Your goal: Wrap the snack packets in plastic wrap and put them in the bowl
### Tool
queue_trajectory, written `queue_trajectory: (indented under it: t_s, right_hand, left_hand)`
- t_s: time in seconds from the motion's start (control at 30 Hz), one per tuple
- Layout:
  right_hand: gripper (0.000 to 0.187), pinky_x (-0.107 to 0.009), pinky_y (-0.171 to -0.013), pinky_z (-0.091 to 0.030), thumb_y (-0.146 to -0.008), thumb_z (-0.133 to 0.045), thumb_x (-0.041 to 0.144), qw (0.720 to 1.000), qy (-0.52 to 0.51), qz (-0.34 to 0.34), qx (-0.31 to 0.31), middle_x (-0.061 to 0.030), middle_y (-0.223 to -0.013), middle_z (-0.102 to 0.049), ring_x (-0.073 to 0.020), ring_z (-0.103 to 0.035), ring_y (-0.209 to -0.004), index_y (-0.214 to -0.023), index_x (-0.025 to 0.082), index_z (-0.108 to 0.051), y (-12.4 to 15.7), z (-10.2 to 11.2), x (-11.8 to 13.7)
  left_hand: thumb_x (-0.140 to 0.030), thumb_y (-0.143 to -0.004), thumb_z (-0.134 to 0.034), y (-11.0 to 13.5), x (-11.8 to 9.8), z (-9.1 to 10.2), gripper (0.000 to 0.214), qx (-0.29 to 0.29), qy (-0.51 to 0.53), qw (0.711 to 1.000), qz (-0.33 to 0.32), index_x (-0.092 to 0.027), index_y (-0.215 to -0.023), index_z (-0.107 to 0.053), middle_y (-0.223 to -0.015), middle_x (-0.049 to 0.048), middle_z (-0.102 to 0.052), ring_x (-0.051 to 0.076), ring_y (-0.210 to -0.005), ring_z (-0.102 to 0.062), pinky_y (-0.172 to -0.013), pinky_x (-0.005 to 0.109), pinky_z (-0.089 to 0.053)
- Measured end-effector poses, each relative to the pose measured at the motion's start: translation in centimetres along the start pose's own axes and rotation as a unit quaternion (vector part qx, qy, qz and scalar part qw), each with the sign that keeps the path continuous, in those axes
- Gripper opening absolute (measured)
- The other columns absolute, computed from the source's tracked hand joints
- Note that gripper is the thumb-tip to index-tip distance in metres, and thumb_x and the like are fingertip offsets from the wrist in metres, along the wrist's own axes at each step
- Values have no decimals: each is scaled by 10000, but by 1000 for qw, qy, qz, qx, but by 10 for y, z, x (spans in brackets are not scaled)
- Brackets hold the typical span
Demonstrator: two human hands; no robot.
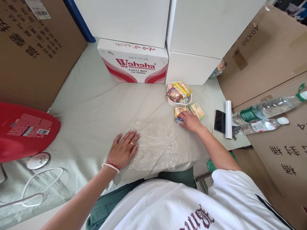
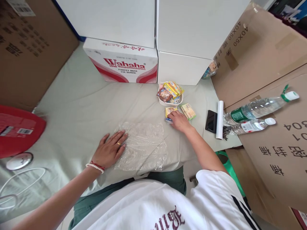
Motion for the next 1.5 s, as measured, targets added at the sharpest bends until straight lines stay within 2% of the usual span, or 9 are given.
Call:
queue_trajectory:
  t_s: [0.27, 0.37, 0.6, 0.83, 1.0, 1.13, 1.33, 1.4, 1.5]
  right_hand:
    - [251, -495, -924, -480, -901, -575, 215, 943, 67, -224, -235, -197, -1150, -611, -365, -525, -1071, -1144, 183, -629, 19, -7, -30]
    - [236, -485, -893, -493, -910, -555, 226, 942, 64, -258, -206, -203, -1123, -610, -363, -538, -1044, -1131, 187, -628, 27, -23, -31]
    - [527, -531, -994, -466, -979, -570, 564, 983, -1, -137, -120, -207, -1341, -591, -388, -526, -1179, -1343, 185, -593, 43, -33, -7]
    - [448, -557, -951, -475, -1032, -500, 379, 976, 36, -179, -119, -223, -1428, -585, -398, -541, -1168, -1436, 209, -594, 43, -35, 0]
    - [346, -578, -943, -490, -1025, -529, 410, 973, 64, -209, -75, -222, -1226, -666, -426, -540, -1168, -1212, 202, -732, 7, 22, -4]
    - [478, -544, -1060, -466, -1015, -505, 313, 983, 53, -105, -142, -200, -1378, -627, -402, -486, -1300, -1471, 202, -596, -58, 65, -6]
    - [907, -612, -1237, -255, -897, -688, 441, 999, 40, -30, -14, -207, -1633, -424, -435, -263, -1537, -1661, 128, -314, -144, 60, -35]
    - [1043, -621, -1185, -315, -744, -831, 491, 997, 55, -38, 28, -217, -1550, -496, -473, -345, -1463, -1624, 149, -388, -155, 62, -49]
    - [884, -575, -1068, -419, -590, -924, 512, 994, 82, -30, 62, -178, -1330, -612, -470, -455, -1293, -1376, 209, -655, -153, 68, -60]
  left_hand:
    - [-397, -1051, -383, 0, 2, -1, 545, -9, -14, 1000, -9, -268, -1558, -534, -1604, 128, -546, 316, -1469, -531, -1252, 586, -253]
    - [-397, -1053, -379, 0, 2, -1, 544, -10, -17, 1000, -10, -256, -1555, -537, -1600, 136, -549, 320, -1462, -538, -1246, 587, -260]
    - [-406, -1047, -385, 1, 2, -1, 557, -14, -9, 1000, -6, -266, -1568, -523, -1601, 132, -549, 327, -1462, -536, -1248, 587, -265]
    - [-399, -1052, -386, 0, 0, 1, 544, -10, -12, 1000, -7, -265, -1560, -528, -1601, 129, -549, 320, -1466, -533, -1257, 586, -250]
    - [-390, -1055, -385, 0, 0, 1, 528, -10, -7, 1000, -5, -261, -1540, -550, -1605, 126, -545, 311, -1475, -525, -1258, 577, -248]
    - [-392, -1060, -373, 0, 0, 0, 526, -7, -10, 1000, -3, -252, -1532, -559, -1613, 127, -535, 308, -1478, -522, -1255, 577, -249]
    - [-377, -1054, -406, 0, -2, 1, 523, -10, 5, 1000, 1, -262, -1543, -553, -1611, 121, -541, 306, -1482, -514, -1268, 563, -240]
    - [-370, -1057, -409, 0, -2, 1, 519, -15, 7, 1000, 1, -264, -1544, -552, -1608, 118, -545, 300, -1477, -519, -1268, 561, -243]
    - [-358, -1067, -399, 1, -2, 1, 501, -25, -1, 1000, -3, -243, -1524, -568, -1602, 124, -551, 292, -1467, -529, -1260, 561, -255]
Point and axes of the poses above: each hand's wrist, its own y-axis away from the middle knuckle, its own z-axis out of the back of the hand, x = y × z, the point moved 3 cm from there along -y, towards the middle knuckle
